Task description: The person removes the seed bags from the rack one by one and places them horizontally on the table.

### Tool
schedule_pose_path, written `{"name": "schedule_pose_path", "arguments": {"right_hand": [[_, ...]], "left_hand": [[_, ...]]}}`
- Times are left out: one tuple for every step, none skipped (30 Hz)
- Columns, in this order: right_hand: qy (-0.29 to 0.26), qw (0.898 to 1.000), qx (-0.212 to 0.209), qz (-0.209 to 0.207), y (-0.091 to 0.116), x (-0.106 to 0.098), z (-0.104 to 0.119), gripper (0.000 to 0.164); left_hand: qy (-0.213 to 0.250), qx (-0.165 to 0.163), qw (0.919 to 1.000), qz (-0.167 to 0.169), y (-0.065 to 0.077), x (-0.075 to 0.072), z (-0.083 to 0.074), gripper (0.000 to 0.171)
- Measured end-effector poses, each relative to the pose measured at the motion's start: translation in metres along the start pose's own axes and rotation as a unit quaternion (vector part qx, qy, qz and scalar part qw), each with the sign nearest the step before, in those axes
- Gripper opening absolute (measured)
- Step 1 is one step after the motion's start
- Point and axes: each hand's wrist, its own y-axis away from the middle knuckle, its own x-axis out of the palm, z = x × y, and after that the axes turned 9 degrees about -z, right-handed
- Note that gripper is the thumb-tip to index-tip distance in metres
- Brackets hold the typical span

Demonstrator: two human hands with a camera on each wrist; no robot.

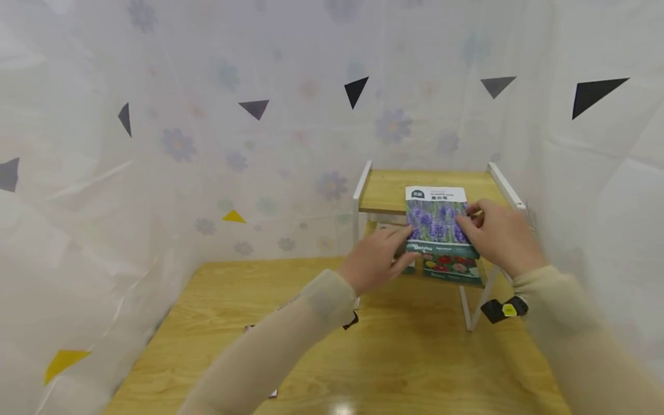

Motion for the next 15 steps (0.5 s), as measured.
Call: {"name": "schedule_pose_path", "arguments": {"right_hand": [[-0.009, 1.0, 0.005, -0.003, 0.001, 0.001, 0.001, 0.044], [-0.017, 1.0, 0.01, -0.007, 0.002, 0.002, 0.001, 0.044], [-0.024, 1.0, 0.016, -0.01, 0.003, 0.003, 0.001, 0.043], [-0.031, 0.999, 0.021, -0.013, 0.003, 0.004, 0.002, 0.043], [-0.039, 0.999, 0.028, -0.012, 0.004, 0.005, 0.002, 0.044], [-0.045, 0.998, 0.034, -0.012, 0.004, 0.006, 0.003, 0.045], [-0.05, 0.998, 0.039, -0.01, 0.005, 0.007, 0.003, 0.045], [-0.053, 0.998, 0.043, -0.009, 0.005, 0.008, 0.003, 0.046], [-0.055, 0.997, 0.047, -0.007, 0.006, 0.008, 0.004, 0.046], [-0.056, 0.997, 0.048, -0.006, 0.007, 0.009, 0.004, 0.046], [-0.057, 0.997, 0.051, -0.004, 0.008, 0.009, 0.004, 0.047], [-0.057, 0.997, 0.051, -0.003, 0.009, 0.01, 0.005, 0.048], [-0.057, 0.997, 0.053, -0.001, 0.011, 0.011, 0.005, 0.049], [-0.058, 0.997, 0.054, 0.0, 0.013, 0.012, 0.005, 0.052], [-0.062, 0.996, 0.057, 0.003, 0.014, 0.013, 0.006, 0.054]], "left_hand": [[0.008, -0.003, 1.0, -0.005, 0.002, 0.001, 0.0, 0.056], [0.014, -0.008, 0.9998, -0.009, 0.004, 0.003, 0.001, 0.056], [0.023, -0.016, 0.9996, -0.008, 0.006, 0.004, 0.001, 0.055], [0.034, -0.026, 0.9991, -0.005, 0.007, 0.004, 0.0, 0.055], [0.045, -0.038, 0.9982, 0.001, 0.009, 0.005, 0.0, 0.055], [0.056, -0.051, 0.9971, 0.007, 0.01, 0.006, 0.0, 0.055], [0.067, -0.063, 0.9957, 0.012, 0.011, 0.006, -0.001, 0.055], [0.078, -0.073, 0.9941, 0.014, 0.012, 0.006, -0.001, 0.055], [0.09, -0.083, 0.9924, 0.015, 0.013, 0.006, -0.001, 0.055], [0.102, -0.091, 0.9906, 0.013, 0.014, 0.006, -0.001, 0.054], [0.115, -0.097, 0.9886, 0.008, 0.015, 0.006, 0.0, 0.053], [0.127, -0.1, 0.9869, 0.002, 0.016, 0.007, 0.0, 0.052], [0.138, -0.103, 0.985, -0.005, 0.017, 0.008, 0.001, 0.05], [0.15, -0.107, 0.9829, -0.014, 0.018, 0.009, 0.002, 0.049], [0.16, -0.11, 0.9808, -0.022, 0.019, 0.01, 0.003, 0.047]]}}
